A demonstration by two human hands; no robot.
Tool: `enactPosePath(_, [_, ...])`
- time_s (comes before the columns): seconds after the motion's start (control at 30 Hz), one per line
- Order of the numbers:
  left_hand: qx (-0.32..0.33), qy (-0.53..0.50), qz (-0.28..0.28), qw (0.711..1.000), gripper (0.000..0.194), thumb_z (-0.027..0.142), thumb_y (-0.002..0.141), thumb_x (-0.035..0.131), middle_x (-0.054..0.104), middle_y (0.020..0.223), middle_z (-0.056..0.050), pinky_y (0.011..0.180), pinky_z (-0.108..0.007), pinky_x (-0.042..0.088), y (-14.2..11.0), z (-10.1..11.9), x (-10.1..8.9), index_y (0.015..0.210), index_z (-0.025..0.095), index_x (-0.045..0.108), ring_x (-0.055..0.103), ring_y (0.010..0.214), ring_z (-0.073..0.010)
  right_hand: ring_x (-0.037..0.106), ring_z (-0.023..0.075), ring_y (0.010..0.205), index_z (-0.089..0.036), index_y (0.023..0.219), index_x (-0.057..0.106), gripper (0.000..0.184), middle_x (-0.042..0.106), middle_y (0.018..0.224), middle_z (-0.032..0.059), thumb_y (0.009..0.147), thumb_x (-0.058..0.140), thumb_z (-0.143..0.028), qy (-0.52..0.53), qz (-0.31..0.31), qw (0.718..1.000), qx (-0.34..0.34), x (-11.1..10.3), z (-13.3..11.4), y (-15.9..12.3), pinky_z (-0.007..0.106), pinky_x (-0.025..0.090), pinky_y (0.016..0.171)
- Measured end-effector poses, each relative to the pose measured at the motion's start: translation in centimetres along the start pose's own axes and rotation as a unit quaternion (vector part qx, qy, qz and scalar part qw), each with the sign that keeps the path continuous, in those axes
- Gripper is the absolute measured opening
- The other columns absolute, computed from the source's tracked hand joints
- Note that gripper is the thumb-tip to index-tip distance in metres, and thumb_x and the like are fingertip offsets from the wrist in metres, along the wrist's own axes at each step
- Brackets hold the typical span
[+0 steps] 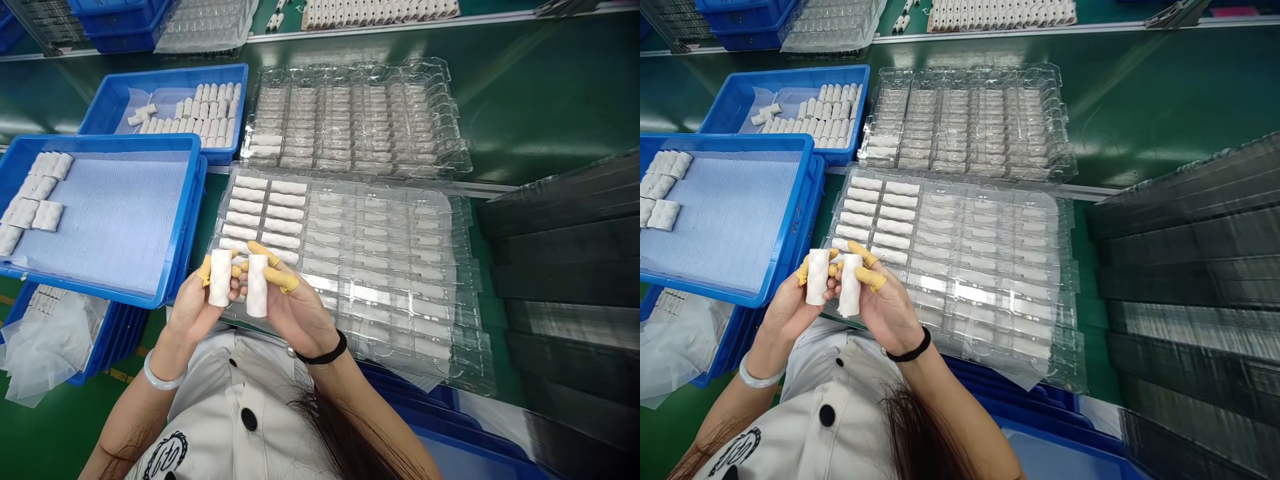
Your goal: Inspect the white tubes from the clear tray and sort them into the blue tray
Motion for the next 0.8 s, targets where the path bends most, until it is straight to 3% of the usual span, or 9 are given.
enactPosePath(0.13, [-0.028,-0.021,-0.030,0.999,0.052,0.041,0.102,0.031,0.063,0.070,-0.011,0.051,-0.021,0.048,-0.02,-0.16,0.09,0.097,0.006,0.069,0.060,0.060,-0.0142,0.068,0.0162,0.069,-0.020,0.111,0.061,0.043,0.072,0.079,-0.0003,0.072,0.078,-0.025,-0.035,-0.014,0.999,-0.009,-0.14,0.07,0.01,0.037,0.057,0.075])
enactPosePath(0.37, [-0.029,-0.025,-0.046,0.998,0.051,0.041,0.102,0.032,0.061,0.075,-0.010,0.051,-0.020,0.047,-0.25,-0.15,0.38,0.097,0.005,0.069,0.057,0.060,-0.0115,0.070,0.0208,0.085,-0.019,0.104,0.066,0.039,0.073,0.088,0.0037,0.069,0.081,-0.026,-0.051,-0.003,0.998,-0.025,-0.10,0.08,0.08,0.040,0.058,0.080])
enactPosePath(0.57, [-0.007,-0.004,-0.003,1.000,0.045,0.038,0.101,0.038,0.062,0.078,-0.009,0.050,-0.019,0.046,-0.18,-0.11,0.32,0.096,0.005,0.069,0.056,0.060,-0.0103,0.069,0.0238,0.092,-0.015,0.112,0.064,0.029,0.074,0.095,0.0088,0.087,0.056,-0.029,0.000,0.011,1.000,-0.014,0.08,0.15,0.16,0.045,0.058,0.084])
enactPosePath(0.67, [0.006,0.006,0.005,1.000,0.037,0.035,0.099,0.045,0.062,0.076,-0.007,0.053,-0.019,0.047,-0.17,-0.08,0.33,0.095,0.006,0.069,0.055,0.059,-0.0092,0.069,0.0244,0.094,-0.015,0.119,0.060,0.034,0.074,0.098,0.0104,0.089,0.045,-0.023,0.028,0.019,0.999,0.006,0.20,0.12,0.20,0.048,0.057,0.086])
enactPosePath(0.8, [0.014,0.013,0.019,1.000,0.031,0.030,0.098,0.048,0.064,0.075,-0.007,0.054,-0.020,0.048,-0.09,-0.17,0.01,0.097,0.007,0.068,0.056,0.059,-0.0096,0.069,0.0239,0.095,-0.015,0.121,0.059,0.037,0.074,0.100,0.0099,0.087,0.045,-0.020,0.033,0.035,0.999,0.006,0.05,0.06,0.18,0.048,0.055,0.089])
Point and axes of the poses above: each hand's wrist, its own y-axis towards the middle knuckle, its own x-axis out of the palm, z = x × y, the point moved 3 cm from there along y, towards the middle knuckle
